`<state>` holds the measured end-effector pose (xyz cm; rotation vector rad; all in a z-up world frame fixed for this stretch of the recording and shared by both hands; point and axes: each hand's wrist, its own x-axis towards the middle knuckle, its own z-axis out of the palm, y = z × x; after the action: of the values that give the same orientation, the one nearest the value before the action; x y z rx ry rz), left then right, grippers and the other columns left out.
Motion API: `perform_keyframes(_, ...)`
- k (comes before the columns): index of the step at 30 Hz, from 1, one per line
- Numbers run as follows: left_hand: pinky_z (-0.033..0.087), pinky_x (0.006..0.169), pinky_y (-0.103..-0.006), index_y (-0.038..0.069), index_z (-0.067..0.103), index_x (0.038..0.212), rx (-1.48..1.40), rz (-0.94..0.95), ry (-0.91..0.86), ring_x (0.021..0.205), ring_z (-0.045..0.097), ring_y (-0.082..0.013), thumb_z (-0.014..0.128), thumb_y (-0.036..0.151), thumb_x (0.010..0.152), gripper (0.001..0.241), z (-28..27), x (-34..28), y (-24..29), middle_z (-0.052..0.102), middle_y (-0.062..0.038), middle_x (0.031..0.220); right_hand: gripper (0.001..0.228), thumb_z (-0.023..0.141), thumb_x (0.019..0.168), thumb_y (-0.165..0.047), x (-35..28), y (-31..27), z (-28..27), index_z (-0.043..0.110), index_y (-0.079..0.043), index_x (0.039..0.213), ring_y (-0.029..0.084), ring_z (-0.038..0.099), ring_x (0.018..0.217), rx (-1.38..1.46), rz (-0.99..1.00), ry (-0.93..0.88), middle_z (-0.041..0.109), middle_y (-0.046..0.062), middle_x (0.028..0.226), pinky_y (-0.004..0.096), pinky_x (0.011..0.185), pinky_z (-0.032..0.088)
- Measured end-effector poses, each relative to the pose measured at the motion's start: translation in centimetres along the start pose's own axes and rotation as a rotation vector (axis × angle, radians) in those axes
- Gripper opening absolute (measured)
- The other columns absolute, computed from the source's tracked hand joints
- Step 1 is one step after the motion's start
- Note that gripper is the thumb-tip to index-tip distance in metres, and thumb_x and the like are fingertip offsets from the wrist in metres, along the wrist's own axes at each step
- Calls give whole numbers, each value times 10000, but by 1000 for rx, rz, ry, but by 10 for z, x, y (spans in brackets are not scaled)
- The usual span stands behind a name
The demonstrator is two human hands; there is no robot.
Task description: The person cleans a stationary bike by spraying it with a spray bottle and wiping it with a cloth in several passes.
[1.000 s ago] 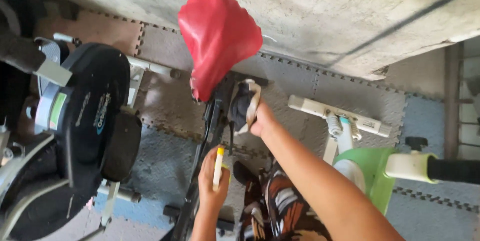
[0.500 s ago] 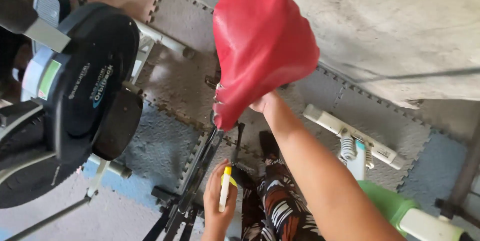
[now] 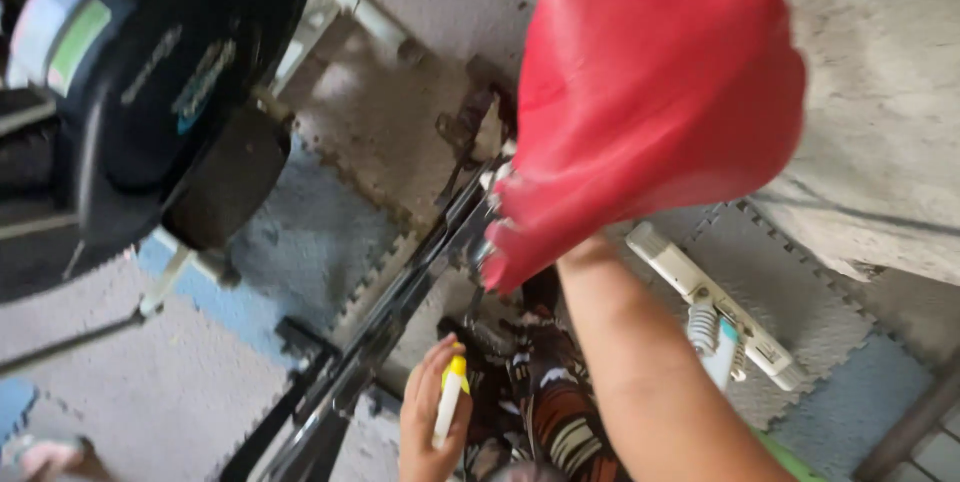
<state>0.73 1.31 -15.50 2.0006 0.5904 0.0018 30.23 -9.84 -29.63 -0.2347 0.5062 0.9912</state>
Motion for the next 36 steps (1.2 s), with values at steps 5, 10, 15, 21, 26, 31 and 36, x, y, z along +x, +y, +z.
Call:
perform_keyframes(5, 428, 1087, -427, 48, 627, 1293, 95, 23, 41, 1287, 602, -360, 620, 18, 797, 497, -16, -7, -19, 652, -173, 1383, 309, 563, 1054, -350, -25, -1, 4, 586, -80, 1203, 254, 697, 927, 17, 8, 29, 684, 114, 1072, 423, 819, 586)
perform_keyframes(10, 385, 1175, -415, 11, 616, 1329, 22, 88, 272, 1378, 537, -360, 659, 71, 932, 404, -28, 7, -46, 625, -185, 1428, 273, 582, 1057, -311, -36, 5, 21, 589, -73, 1190, 240, 698, 916, 12, -8, 28, 689, 112, 1063, 400, 795, 587)
perform_keyframes(15, 409, 1145, -423, -40, 507, 1442, -92, 95, 282, 1378, 521, -369, 707, 67, 887, 599, -38, 26, -87, 582, -206, 1450, 316, 595, 1037, -294, -58, 59, -40, 587, -35, 1218, 241, 709, 929, -146, -55, 255, 696, 133, 1087, 390, 773, 592)
perform_keyframes(21, 460, 1140, -441, 11, 502, 1455, 79, 183, 244, 1230, 640, -340, 780, 78, 859, 661, -43, 49, -128, 641, -176, 1334, 551, 655, 925, -176, -44, 136, -62, 431, -63, 1415, 228, 708, 997, -896, -10, 634, 660, 149, 1219, 382, 816, 608)
perform_keyframes(26, 560, 957, -390, 39, 491, 1446, -58, -81, 305, 1115, 712, -315, 781, 142, 860, 662, -64, 63, -147, 688, -146, 1248, 696, 724, 895, -141, -7, 161, -106, 405, -24, 1503, 195, 666, 1080, -1114, -146, 485, 651, 138, 1282, 327, 908, 558)
perform_keyframes(31, 469, 1078, -485, 2, 556, 1402, 414, 105, 420, 1247, 599, -445, 765, 136, 858, 597, -62, 36, -191, 606, -269, 1374, 729, 740, 890, -176, 2, 167, -82, 402, -59, 1525, 265, 615, 1236, -1670, -295, 332, 634, 162, 1343, 363, 1031, 484)
perform_keyframes(36, 423, 1134, -495, 50, 581, 1095, 653, -65, 372, 1393, 515, -436, 747, 172, 850, 321, -75, 6, -171, 579, -186, 1469, 718, 723, 874, -116, 13, 191, -94, 393, -48, 1507, 368, 527, 1342, -1988, -444, 182, 520, 234, 1456, 429, 1108, 427)
